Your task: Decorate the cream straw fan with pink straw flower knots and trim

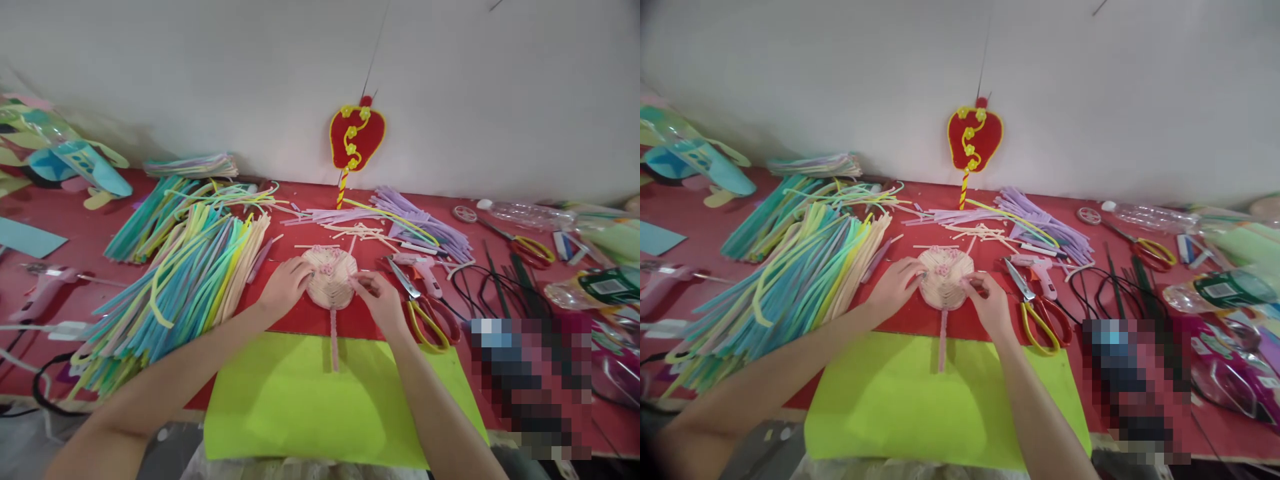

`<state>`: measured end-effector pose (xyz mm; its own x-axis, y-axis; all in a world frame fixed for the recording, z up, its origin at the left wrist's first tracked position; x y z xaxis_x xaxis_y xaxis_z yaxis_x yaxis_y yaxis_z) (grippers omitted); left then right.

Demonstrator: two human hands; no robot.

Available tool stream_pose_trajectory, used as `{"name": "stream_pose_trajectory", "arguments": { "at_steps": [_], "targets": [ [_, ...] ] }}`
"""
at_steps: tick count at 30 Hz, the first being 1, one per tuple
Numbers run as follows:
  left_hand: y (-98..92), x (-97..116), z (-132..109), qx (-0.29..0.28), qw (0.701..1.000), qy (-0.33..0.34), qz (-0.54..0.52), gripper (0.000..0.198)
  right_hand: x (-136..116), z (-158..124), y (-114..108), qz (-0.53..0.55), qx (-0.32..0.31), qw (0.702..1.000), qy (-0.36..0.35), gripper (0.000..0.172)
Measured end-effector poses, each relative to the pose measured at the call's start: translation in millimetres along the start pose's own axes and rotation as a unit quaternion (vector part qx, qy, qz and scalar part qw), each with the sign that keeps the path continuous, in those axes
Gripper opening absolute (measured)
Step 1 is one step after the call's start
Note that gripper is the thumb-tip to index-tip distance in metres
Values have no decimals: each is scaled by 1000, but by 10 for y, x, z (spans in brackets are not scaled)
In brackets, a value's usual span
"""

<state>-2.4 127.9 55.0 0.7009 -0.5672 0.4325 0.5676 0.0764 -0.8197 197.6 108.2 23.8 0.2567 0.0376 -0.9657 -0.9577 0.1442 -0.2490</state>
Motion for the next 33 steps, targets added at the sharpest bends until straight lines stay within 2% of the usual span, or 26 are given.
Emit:
{"name": "stream_pose_trajectory", "arguments": {
  "at_steps": [7,13,16,19,24,33],
  "targets": [
    [54,-43,-98,40,999,-6,-17,15,-68,-51,69,-43,-23,999,-10,22],
    [-27,11,-128,60,998,4,-9,18,-145,-146,191,-70,-87,994,0,20],
    [13,0,-133,35,999,-9,-1,20,-165,-199,256,-73,-117,990,13,20],
    [65,15,-133,11,1000,6,6,23,-163,-225,298,-71,-133,988,12,19],
    [107,45,-139,5,998,51,28,22,-153,-233,334,-72,-149,986,4,15],
    [114,99,-154,11,994,90,54,18,-180,-215,327,-94,-159,982,-29,14]
  ]
}}
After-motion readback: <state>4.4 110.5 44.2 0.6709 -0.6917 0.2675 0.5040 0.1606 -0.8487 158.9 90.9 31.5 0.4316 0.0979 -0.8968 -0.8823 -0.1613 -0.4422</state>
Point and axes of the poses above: each hand's wrist, its own z-axis towards the middle knuckle, its own y-axis out of the palm, x = y × z, the point moved 7 cm from there along z, towards the middle knuckle, and after that the axes turned 1 degree about x, right-handed, at the moved point
